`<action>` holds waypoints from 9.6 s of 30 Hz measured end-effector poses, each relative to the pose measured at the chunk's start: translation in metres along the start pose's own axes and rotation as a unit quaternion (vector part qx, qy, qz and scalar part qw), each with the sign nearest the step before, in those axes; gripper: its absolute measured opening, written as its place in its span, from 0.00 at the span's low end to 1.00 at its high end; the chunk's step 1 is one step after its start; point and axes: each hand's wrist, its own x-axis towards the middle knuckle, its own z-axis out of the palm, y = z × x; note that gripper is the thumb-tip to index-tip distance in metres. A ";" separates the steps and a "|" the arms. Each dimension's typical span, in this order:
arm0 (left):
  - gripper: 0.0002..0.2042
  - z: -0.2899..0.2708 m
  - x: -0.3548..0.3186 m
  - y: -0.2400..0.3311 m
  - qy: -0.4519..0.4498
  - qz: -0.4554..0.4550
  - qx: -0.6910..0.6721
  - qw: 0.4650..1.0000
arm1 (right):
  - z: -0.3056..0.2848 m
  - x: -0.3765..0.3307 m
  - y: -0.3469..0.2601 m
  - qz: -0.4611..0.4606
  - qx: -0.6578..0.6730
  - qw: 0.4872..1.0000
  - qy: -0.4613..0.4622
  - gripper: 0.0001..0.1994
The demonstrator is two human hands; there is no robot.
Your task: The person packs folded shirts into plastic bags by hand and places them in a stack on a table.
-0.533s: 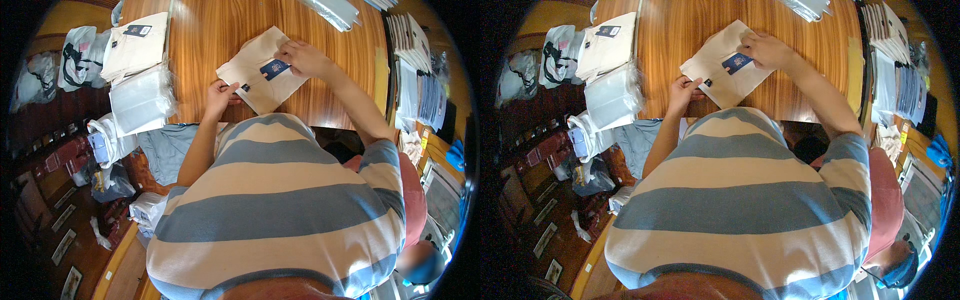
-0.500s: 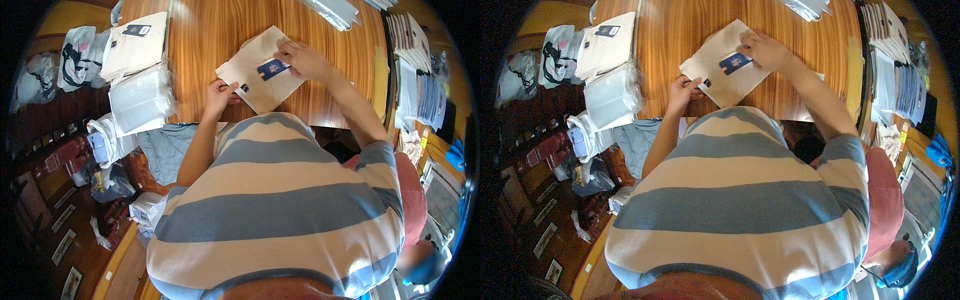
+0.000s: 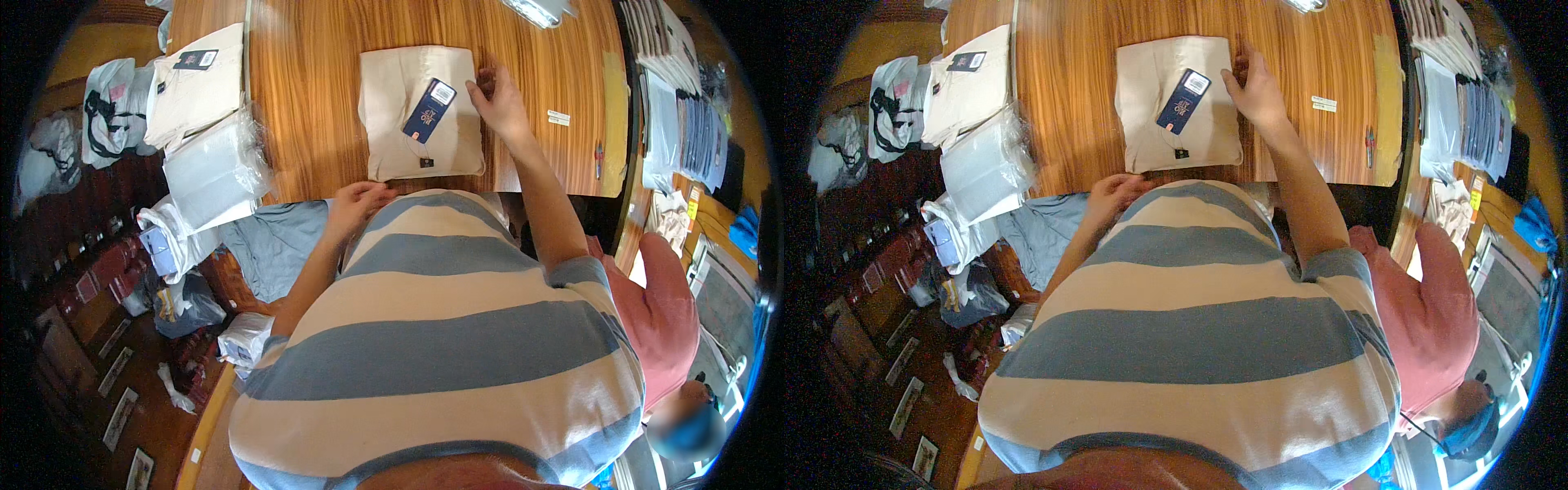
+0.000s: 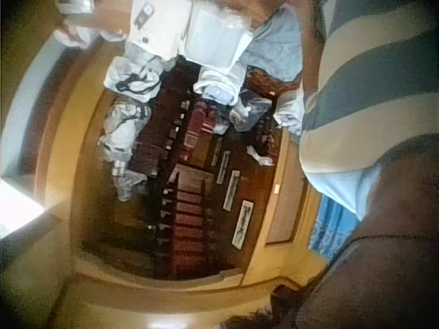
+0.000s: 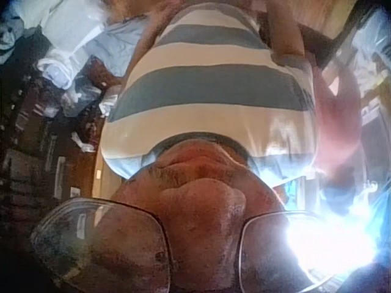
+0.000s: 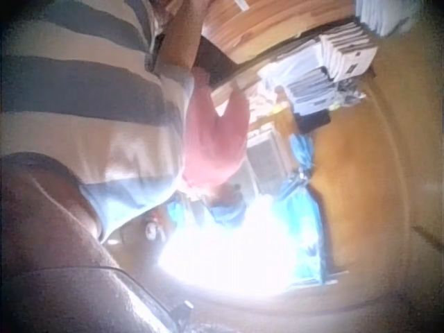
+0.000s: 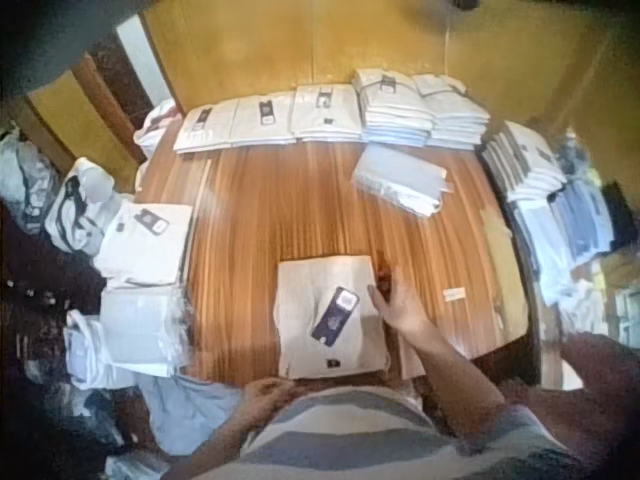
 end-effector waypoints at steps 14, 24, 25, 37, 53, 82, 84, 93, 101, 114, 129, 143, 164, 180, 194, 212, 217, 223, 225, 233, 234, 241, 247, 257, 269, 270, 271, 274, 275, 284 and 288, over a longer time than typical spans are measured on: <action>0.11 -0.013 0.023 0.029 0.035 0.096 0.270 0.958 | -0.005 -0.106 0.009 0.196 0.043 0.966 -0.163 0.19; 0.27 0.030 0.070 0.097 0.095 0.475 0.615 0.622 | 0.007 -0.001 -0.075 -0.168 -0.211 0.962 0.049 0.20; 0.30 0.038 0.079 0.095 0.081 0.460 0.656 0.592 | 0.012 0.000 -0.069 -0.175 -0.207 0.963 0.014 0.20; 0.47 0.034 0.098 0.077 0.072 0.432 0.663 0.607 | 0.003 0.037 -0.082 -0.036 0.033 0.980 -0.193 0.15; 0.36 0.071 0.102 0.132 0.031 0.505 0.633 0.586 | -0.099 0.171 0.018 -0.104 -0.095 0.977 0.163 0.11; 0.35 0.175 0.153 0.335 -0.449 0.136 -0.117 0.875 | -0.187 0.101 -0.147 -0.459 -0.309 0.832 0.038 0.14; 0.25 0.177 0.137 0.328 -0.349 0.179 -0.012 0.920 | -0.166 0.082 -0.123 -0.429 -0.240 0.870 0.030 0.13; 0.24 0.129 0.107 0.318 -0.269 0.327 0.024 0.906 | -0.026 0.021 -0.087 0.178 0.736 0.613 -0.225 0.28; 0.25 0.058 0.118 0.300 0.073 0.452 0.243 0.855 | -0.008 0.103 -0.077 0.122 0.409 0.903 -0.047 0.17; 0.27 0.081 0.156 0.280 0.173 0.518 0.065 0.835 | 0.004 0.101 -0.066 0.245 0.455 0.821 -0.242 0.30; 0.20 0.084 0.127 0.324 -0.063 0.407 0.010 0.911 | 0.053 0.116 -0.039 0.168 0.615 0.724 -0.263 0.15; 0.19 0.033 0.176 0.289 -0.060 0.103 0.010 0.993 | -0.006 0.191 -0.019 0.034 0.332 0.931 -0.147 0.12; 0.22 0.052 0.198 0.253 0.294 0.213 0.585 0.725 | 0.004 0.160 0.049 0.024 -0.012 0.991 -0.129 0.12; 0.14 -0.001 0.180 0.201 0.112 0.272 0.266 0.918 | -0.016 0.134 0.030 0.014 0.140 0.953 -0.268 0.13; 0.22 -0.015 0.151 0.194 0.037 0.120 0.087 0.988 | -0.016 0.109 0.026 0.239 0.261 0.899 -0.258 0.15; 0.14 -0.016 0.178 0.189 0.112 0.158 0.179 0.965 | -0.013 0.091 0.011 0.182 0.205 0.919 -0.282 0.12; 0.15 -0.021 0.156 0.174 0.115 0.094 0.097 0.984 | -0.008 0.085 0.006 0.186 0.183 0.932 -0.253 0.11; 0.15 -0.010 0.138 0.183 0.129 0.129 -0.003 0.983 | -0.005 0.087 0.004 0.152 0.143 0.944 -0.256 0.11; 0.15 -0.014 0.146 0.178 0.137 0.129 0.035 0.981 | 0.005 0.088 0.017 0.102 0.119 0.961 -0.227 0.11; 0.16 -0.029 0.141 0.165 0.116 0.113 0.081 0.984 | 0.016 0.087 0.022 0.058 0.134 0.969 -0.199 0.13; 0.15 -0.028 0.137 0.165 0.114 0.133 0.136 0.975 | 0.014 0.085 0.024 0.052 0.145 0.969 -0.196 0.13; 0.16 -0.032 0.118 0.137 0.049 0.243 0.237 0.939 | -0.017 0.049 -0.030 0.143 -0.013 0.962 -0.233 0.17; 0.18 -0.001 0.088 0.118 0.210 0.225 0.270 0.912 | -0.014 0.009 -0.022 0.108 -0.012 0.981 -0.158 0.20; 0.28 0.004 0.101 0.101 0.082 0.233 0.106 0.963 | -0.004 -0.003 -0.015 0.153 0.165 0.963 -0.146 0.29; 0.11 -0.019 0.120 0.110 0.100 0.522 0.476 0.701 | 0.003 0.010 -0.002 -0.140 -0.026 0.989 -0.041 0.08; 0.09 -0.016 0.122 0.112 0.106 0.507 0.451 0.727 | 0.005 0.013 0.000 -0.130 -0.016 0.991 -0.032 0.08; 0.08 -0.014 0.124 0.115 0.111 0.491 0.425 0.752 | 0.007 0.016 0.002 -0.121 -0.006 0.992 -0.023 0.08; 0.07 -0.005 0.132 0.132 0.155 0.416 0.422 0.790 | 0.009 0.037 -0.001 -0.130 -0.022 0.991 -0.026 0.07; 0.07 -0.001 0.133 0.137 0.162 0.434 0.417 0.782 | 0.008 0.042 -0.005 -0.124 -0.020 0.992 -0.018 0.07; 0.08 -0.009 0.118 0.133 0.136 0.540 0.451 0.697 | 0.004 0.021 -0.011 -0.139 0.002 0.990 0.037 0.07; 0.08 -0.020 0.091 0.093 0.109 0.523 0.475 0.699 | -0.004 -0.027 0.001 -0.153 -0.082 0.985 -0.022 0.08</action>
